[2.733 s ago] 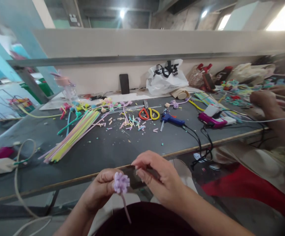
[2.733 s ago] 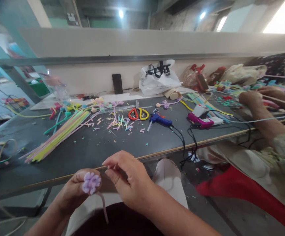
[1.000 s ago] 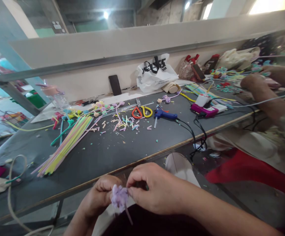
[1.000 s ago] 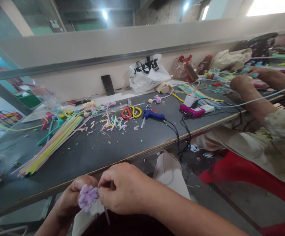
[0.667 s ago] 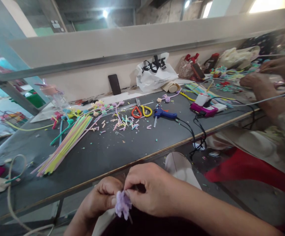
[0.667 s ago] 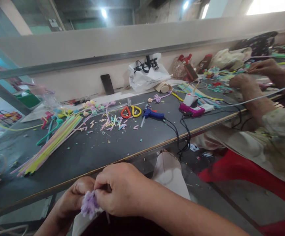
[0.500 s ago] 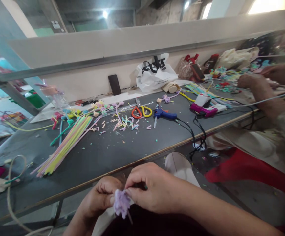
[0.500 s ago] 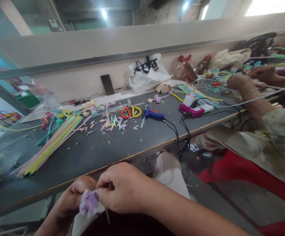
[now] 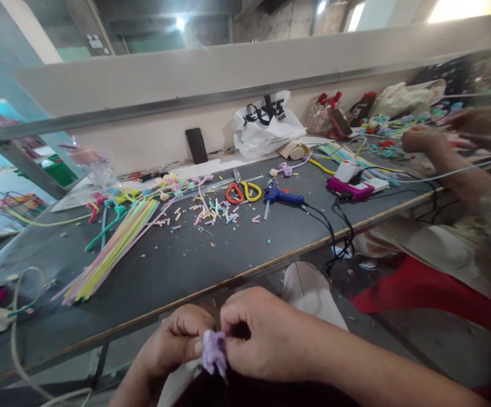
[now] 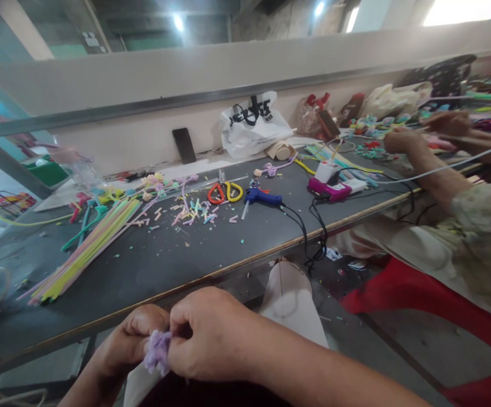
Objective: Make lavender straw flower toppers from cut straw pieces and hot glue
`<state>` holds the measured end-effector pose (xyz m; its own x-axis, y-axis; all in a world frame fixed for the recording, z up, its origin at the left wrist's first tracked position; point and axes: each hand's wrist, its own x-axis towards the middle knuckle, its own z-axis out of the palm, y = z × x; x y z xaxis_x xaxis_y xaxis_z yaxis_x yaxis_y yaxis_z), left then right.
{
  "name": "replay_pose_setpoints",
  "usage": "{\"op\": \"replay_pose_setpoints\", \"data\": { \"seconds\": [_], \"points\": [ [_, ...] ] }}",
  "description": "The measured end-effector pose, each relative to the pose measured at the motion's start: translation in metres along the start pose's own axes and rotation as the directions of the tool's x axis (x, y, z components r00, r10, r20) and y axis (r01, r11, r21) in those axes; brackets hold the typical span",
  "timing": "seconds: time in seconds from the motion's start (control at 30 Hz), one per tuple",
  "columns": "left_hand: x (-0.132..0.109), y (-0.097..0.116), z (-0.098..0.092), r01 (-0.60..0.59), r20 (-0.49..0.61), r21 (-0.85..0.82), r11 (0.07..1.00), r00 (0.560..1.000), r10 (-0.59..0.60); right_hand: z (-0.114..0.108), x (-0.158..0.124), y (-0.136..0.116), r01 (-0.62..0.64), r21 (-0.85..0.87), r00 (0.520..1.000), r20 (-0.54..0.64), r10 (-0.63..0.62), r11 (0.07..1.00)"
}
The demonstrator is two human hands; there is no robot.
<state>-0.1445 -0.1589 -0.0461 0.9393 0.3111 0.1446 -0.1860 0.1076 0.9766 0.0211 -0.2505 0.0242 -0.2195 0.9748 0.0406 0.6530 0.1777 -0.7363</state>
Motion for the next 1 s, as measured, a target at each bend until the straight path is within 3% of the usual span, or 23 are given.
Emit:
{"op": "replay_pose_setpoints", "data": {
  "seconds": [0.17, 0.33, 0.47, 0.6, 0.73, 1.0],
  "points": [
    [0.000, -0.002, 0.001, 0.009, 0.001, -0.013, 1.000, 1.000, -0.009, -0.004, -0.002, -0.006, 0.030, -0.097, 0.998, -0.043, -0.035, 0.995],
    [0.001, 0.000, 0.000, -0.046, -0.026, -0.055, 0.997, 0.999, 0.044, -0.010, -0.002, -0.002, -0.009, -0.038, 1.000, -0.005, 0.009, 0.999],
    [-0.001, 0.004, -0.003, -0.040, -0.145, 0.040, 0.998, 0.988, 0.046, -0.009, -0.003, 0.000, -0.053, -0.011, 0.985, -0.162, 0.051, 0.999],
    [-0.002, 0.006, -0.006, 0.005, -0.201, 0.210, 0.978, 0.979, 0.038, -0.005, -0.005, -0.002, 0.012, 0.009, 0.969, -0.246, -0.010, 1.000],
    [0.001, 0.008, -0.005, 0.007, -0.196, 0.426, 0.905, 0.977, 0.084, -0.003, -0.006, 0.000, 0.040, 0.023, 0.973, -0.229, -0.034, 0.999],
    [0.005, 0.018, 0.006, 0.059, -0.205, 0.756, 0.652, 0.967, 0.150, 0.001, 0.000, 0.010, -0.076, -0.020, 0.959, -0.277, 0.067, 0.997]
  ]
}}
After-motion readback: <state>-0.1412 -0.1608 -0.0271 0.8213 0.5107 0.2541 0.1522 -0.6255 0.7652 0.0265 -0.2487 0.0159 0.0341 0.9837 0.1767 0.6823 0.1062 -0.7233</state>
